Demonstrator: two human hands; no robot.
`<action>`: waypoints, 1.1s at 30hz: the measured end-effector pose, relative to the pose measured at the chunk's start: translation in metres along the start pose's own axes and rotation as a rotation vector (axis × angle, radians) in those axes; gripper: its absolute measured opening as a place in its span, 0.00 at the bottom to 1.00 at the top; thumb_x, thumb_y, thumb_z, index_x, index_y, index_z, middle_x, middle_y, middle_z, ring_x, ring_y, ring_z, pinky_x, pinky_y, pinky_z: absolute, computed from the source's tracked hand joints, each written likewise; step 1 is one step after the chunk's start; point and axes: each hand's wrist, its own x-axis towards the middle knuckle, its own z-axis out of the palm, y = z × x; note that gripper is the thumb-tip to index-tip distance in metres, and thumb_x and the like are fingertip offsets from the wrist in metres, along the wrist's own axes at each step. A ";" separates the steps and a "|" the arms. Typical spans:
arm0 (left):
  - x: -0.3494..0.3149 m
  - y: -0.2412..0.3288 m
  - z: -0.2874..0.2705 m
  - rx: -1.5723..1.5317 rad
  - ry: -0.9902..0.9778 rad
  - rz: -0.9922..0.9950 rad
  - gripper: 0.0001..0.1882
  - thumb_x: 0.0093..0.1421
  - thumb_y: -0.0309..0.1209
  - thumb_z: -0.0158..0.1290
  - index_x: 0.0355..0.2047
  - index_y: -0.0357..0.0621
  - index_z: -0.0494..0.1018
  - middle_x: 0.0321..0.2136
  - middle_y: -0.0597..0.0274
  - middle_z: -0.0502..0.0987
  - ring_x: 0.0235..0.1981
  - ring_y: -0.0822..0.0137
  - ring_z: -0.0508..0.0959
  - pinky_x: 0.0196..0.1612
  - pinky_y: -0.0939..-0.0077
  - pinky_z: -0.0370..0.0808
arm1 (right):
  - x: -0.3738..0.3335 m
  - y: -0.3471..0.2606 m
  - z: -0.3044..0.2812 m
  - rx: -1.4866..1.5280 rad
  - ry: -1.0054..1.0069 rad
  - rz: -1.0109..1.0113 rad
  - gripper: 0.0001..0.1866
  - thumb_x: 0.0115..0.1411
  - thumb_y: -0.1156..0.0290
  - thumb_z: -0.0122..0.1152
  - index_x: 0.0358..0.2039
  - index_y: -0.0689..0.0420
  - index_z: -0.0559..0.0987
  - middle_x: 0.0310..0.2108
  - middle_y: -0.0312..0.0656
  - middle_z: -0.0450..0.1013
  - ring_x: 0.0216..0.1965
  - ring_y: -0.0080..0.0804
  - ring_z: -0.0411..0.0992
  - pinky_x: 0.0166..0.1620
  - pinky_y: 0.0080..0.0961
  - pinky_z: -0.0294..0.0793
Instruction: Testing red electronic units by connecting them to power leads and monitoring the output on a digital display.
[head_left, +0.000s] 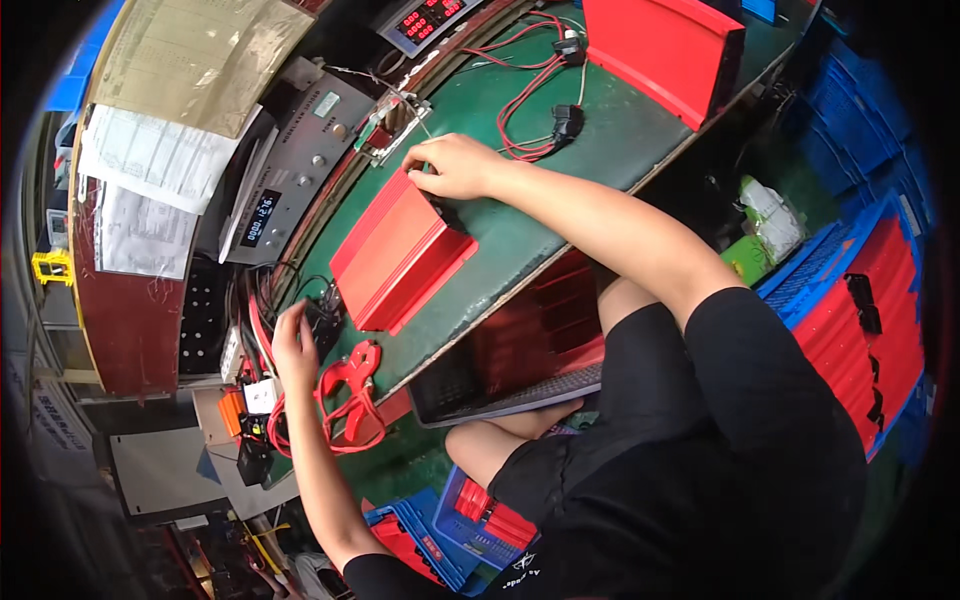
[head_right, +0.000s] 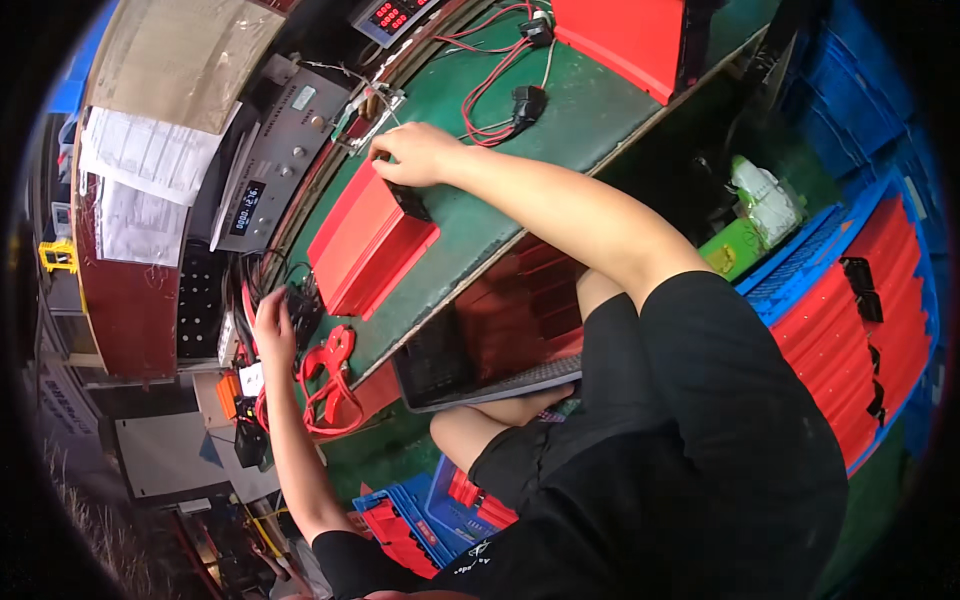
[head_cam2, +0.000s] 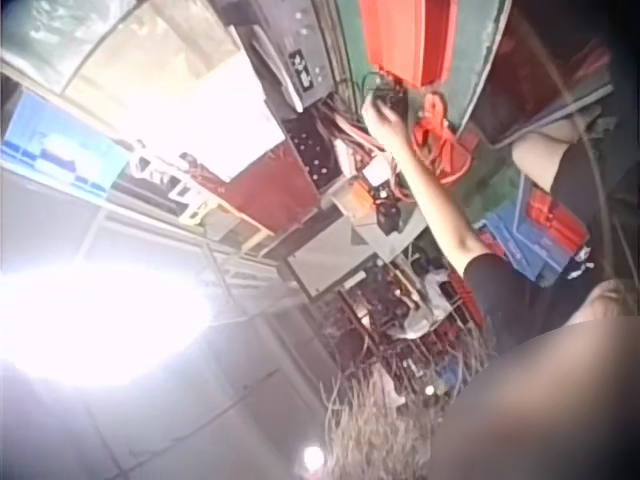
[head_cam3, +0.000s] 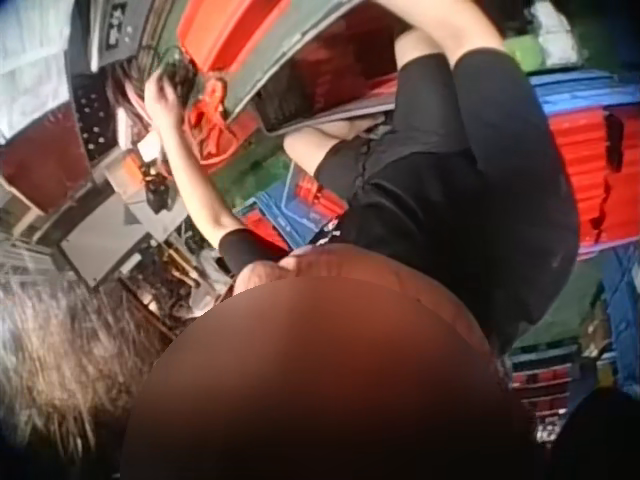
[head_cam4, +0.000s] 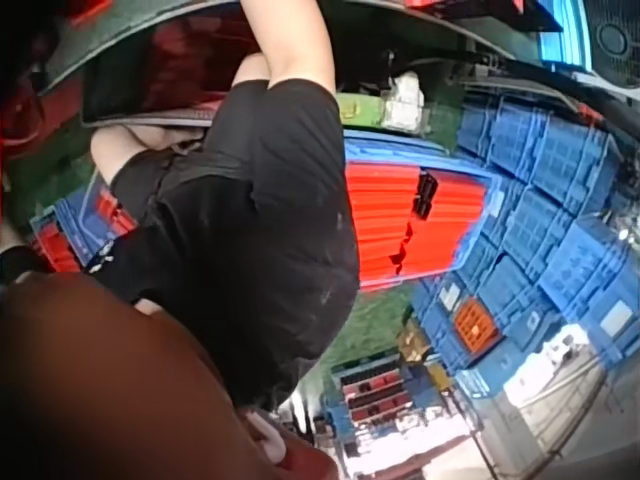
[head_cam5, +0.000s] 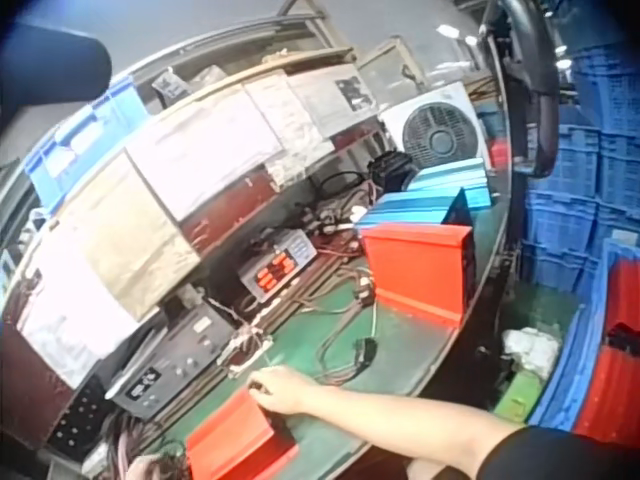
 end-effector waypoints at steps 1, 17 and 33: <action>-0.007 -0.023 -0.007 0.183 -0.103 0.028 0.19 0.66 0.29 0.51 0.57 0.39 0.72 0.54 0.47 0.75 0.55 0.51 0.76 0.58 0.64 0.71 | 0.003 0.002 0.002 -0.033 -0.010 0.015 0.17 0.61 0.59 0.55 0.41 0.58 0.81 0.38 0.48 0.79 0.41 0.46 0.78 0.46 0.40 0.76; -0.014 -0.093 0.052 0.030 -0.239 -0.088 0.59 0.45 0.43 0.68 0.72 0.46 0.46 0.66 0.37 0.57 0.67 0.38 0.57 0.69 0.56 0.57 | 0.004 0.005 0.006 -0.063 0.003 0.036 0.30 0.60 0.48 0.55 0.54 0.57 0.75 0.49 0.52 0.76 0.51 0.51 0.75 0.54 0.41 0.73; 0.013 -0.115 -0.034 0.043 -0.687 -0.317 0.60 0.41 0.48 0.75 0.70 0.43 0.54 0.62 0.41 0.66 0.65 0.50 0.66 0.65 0.61 0.64 | 0.008 0.010 0.014 -0.001 -0.210 0.010 0.33 0.66 0.46 0.51 0.61 0.59 0.70 0.53 0.54 0.74 0.55 0.50 0.72 0.59 0.38 0.69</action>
